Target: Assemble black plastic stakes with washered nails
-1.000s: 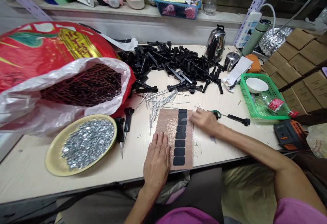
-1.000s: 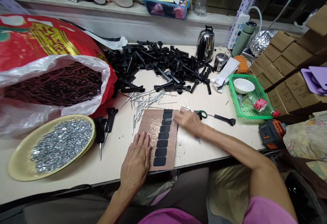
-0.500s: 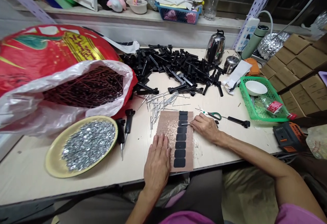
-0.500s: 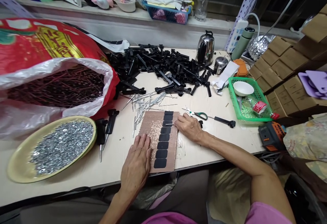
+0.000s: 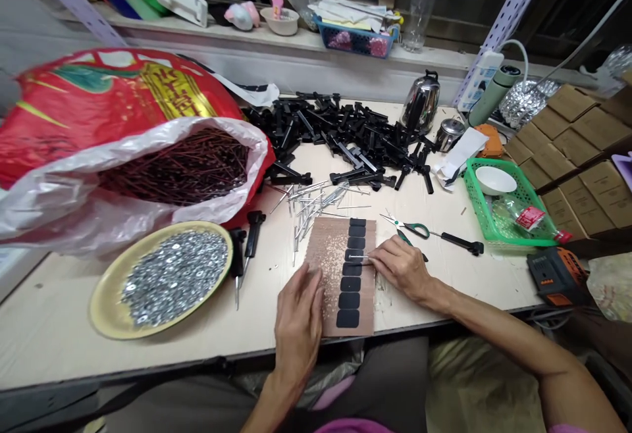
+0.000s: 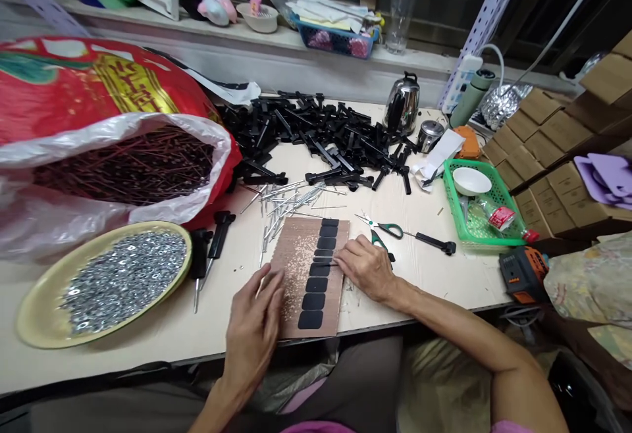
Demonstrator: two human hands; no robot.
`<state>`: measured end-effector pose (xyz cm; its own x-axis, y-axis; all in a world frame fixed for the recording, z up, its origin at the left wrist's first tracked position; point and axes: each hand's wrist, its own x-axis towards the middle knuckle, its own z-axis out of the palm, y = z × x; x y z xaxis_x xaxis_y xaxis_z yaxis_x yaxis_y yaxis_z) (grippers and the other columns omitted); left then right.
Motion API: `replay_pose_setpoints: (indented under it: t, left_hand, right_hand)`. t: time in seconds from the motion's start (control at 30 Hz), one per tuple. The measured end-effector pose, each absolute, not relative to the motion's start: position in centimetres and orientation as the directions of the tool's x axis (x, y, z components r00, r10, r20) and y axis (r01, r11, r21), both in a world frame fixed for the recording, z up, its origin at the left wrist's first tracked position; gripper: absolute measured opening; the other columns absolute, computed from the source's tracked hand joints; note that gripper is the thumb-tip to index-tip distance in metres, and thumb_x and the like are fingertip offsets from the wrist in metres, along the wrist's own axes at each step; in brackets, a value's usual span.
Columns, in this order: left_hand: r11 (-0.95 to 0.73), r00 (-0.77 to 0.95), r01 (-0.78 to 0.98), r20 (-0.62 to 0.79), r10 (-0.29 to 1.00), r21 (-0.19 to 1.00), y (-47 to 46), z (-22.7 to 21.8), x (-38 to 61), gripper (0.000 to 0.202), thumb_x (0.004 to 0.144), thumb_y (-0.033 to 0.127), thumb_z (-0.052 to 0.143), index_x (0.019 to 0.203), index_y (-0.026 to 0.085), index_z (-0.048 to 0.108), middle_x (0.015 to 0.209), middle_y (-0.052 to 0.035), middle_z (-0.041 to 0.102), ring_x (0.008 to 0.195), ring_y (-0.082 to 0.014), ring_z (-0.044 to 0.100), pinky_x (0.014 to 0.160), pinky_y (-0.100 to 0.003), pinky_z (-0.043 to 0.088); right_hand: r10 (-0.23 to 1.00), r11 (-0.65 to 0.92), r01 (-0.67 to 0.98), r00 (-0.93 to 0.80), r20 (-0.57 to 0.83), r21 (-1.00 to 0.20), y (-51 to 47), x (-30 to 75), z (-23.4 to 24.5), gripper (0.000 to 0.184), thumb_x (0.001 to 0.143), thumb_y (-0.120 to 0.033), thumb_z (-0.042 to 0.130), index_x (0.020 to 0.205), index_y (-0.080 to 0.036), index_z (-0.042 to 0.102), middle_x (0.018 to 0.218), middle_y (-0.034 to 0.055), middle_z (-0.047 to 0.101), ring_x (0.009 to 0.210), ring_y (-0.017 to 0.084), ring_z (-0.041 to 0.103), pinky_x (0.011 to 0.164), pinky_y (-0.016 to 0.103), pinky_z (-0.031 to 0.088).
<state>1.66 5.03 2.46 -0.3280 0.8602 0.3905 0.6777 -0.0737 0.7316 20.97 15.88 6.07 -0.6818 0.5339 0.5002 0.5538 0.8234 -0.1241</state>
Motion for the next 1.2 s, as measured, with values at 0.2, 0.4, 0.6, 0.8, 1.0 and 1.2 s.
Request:
replay_pose_setpoints:
  t: [0.2,0.4,0.6,0.8,1.0,1.2]
  left_hand:
    - [0.213,-0.357,-0.309,-0.321,0.877,0.927,7.6,6.5,2.8,0.051,0.073,0.058,0.065,0.095,0.012,0.070,0.082,-0.0089,0.072,0.065,-0.0149,0.066,0.062,-0.028,0.057]
    - [0.141,-0.381,-0.605,-0.440,0.813,0.784,8.6,6.8,4.0,0.045,0.049,0.043,0.086,0.073,0.011,0.065,0.061,-0.0009,0.066,0.052,-0.0096,0.061,0.055,-0.021,0.052]
    - [0.044,-0.447,-0.613,-0.391,0.804,0.789,9.1,7.8,3.9,0.038,0.057,0.041,0.083,0.070,0.012,0.061,0.056,0.0027,0.062,0.047,-0.0076,0.058,0.050,-0.019,0.050]
    - [-0.036,-0.492,-0.611,-0.343,0.800,0.791,9.6,8.0,4.0,0.037,0.058,0.041,0.082,0.068,0.013,0.060,0.058,0.0023,0.063,0.049,-0.0071,0.058,0.053,-0.019,0.051]
    - [-0.085,-0.536,-0.593,-0.314,0.784,0.801,9.1,8.1,4.3,0.039,0.058,0.042,0.082,0.074,0.013,0.062,0.060,0.0025,0.063,0.051,-0.0070,0.058,0.054,-0.020,0.050]
    - [-0.104,-0.531,-0.645,-0.346,0.774,0.757,9.1,8.1,4.1,0.042,0.054,0.045,0.083,0.070,0.013,0.060,0.058,0.0034,0.060,0.047,-0.0060,0.053,0.048,-0.019,0.047]
  right_hand:
    - [0.562,0.812,0.549,-0.644,0.520,-0.197,14.6,19.4,7.1,0.021,0.095,-0.019,0.047,0.089,-0.017,0.067,0.077,0.0052,0.064,0.076,0.016,0.055,0.064,0.025,0.044]
    - [0.565,0.807,0.572,-0.680,0.467,-0.144,13.3,18.0,7.7,0.025,0.097,-0.020,0.043,0.091,-0.018,0.068,0.081,0.0053,0.064,0.080,0.016,0.055,0.069,0.025,0.043]
    - [0.538,0.787,0.615,-0.717,0.444,0.040,13.1,17.4,8.5,0.024,0.099,-0.027,0.042,0.110,-0.021,0.063,0.095,0.0059,0.066,0.079,0.016,0.053,0.064,0.028,0.035]
    - [0.601,0.721,0.688,-0.679,0.423,0.080,13.2,17.1,8.6,0.030,0.098,-0.014,0.035,0.112,-0.025,0.059,0.100,0.0072,0.066,0.074,0.016,0.048,0.066,0.033,0.029]
    - [0.489,0.714,0.670,-0.685,0.540,0.204,13.3,16.4,8.5,0.027,0.098,-0.014,0.037,0.102,-0.022,0.063,0.093,0.0051,0.066,0.071,0.015,0.046,0.065,0.032,0.027]
    - [0.408,0.715,0.657,-0.670,0.620,0.239,13.6,15.8,8.8,0.020,0.095,-0.015,0.046,0.095,-0.023,0.064,0.089,0.0009,0.068,0.069,0.014,0.046,0.066,0.032,0.028]
